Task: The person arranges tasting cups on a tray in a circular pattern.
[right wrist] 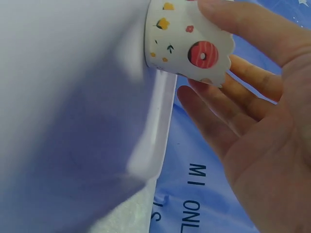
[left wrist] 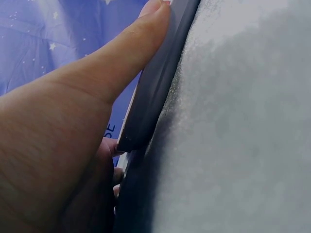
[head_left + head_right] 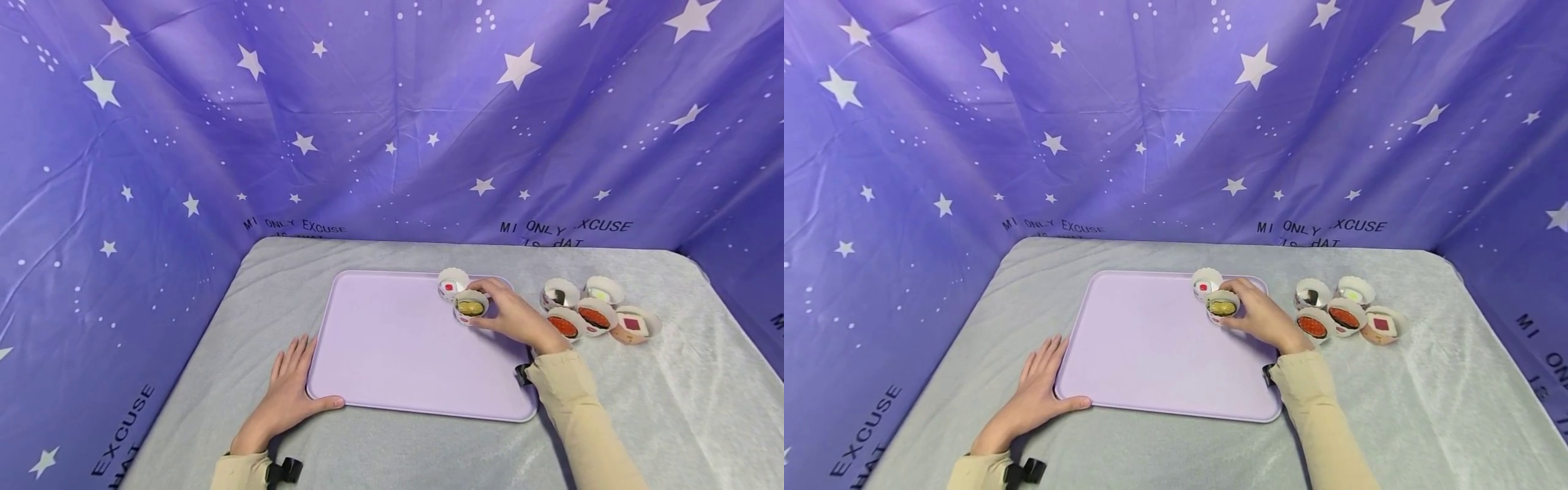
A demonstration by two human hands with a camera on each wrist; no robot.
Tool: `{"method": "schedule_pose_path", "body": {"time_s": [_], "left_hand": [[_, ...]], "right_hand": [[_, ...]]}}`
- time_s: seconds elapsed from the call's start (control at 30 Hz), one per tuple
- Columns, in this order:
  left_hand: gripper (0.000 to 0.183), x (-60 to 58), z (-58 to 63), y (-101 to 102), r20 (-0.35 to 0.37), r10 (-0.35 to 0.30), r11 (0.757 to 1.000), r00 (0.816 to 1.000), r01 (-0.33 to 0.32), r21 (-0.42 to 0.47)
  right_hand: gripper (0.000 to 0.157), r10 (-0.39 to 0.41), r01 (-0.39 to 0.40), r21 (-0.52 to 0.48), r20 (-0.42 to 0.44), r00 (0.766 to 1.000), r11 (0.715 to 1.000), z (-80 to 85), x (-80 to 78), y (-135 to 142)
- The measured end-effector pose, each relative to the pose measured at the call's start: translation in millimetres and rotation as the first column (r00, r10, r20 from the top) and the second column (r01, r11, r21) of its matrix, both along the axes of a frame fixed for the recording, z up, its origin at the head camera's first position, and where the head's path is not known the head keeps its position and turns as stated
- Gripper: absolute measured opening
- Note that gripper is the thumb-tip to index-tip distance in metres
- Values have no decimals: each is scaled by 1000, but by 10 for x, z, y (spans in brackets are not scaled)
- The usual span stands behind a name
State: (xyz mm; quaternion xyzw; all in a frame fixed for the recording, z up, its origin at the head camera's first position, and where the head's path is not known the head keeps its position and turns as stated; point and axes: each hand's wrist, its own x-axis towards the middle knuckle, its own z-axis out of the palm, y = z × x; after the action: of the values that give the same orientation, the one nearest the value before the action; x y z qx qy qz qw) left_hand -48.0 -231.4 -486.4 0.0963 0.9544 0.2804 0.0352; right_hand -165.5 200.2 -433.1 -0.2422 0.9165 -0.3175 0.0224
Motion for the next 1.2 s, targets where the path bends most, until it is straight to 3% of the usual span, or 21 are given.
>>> {"method": "schedule_pose_path", "body": {"time_s": [0.4,0.6,1.2], "left_hand": [[125,5,-7,7,11,-4,1000,1000,4,4],[125,-16,22,0,19,-8,1000,1000,8,8],[124,-9,10,-3,14,-9,1000,1000,9,2]], "right_hand": [[63,-11,10,8,9,1000,1000,174,103,105],[60,-30,31,35,-39,999,999,253,148,176],[53,-34,35,11,-43,998,999,386,383,462]]}}
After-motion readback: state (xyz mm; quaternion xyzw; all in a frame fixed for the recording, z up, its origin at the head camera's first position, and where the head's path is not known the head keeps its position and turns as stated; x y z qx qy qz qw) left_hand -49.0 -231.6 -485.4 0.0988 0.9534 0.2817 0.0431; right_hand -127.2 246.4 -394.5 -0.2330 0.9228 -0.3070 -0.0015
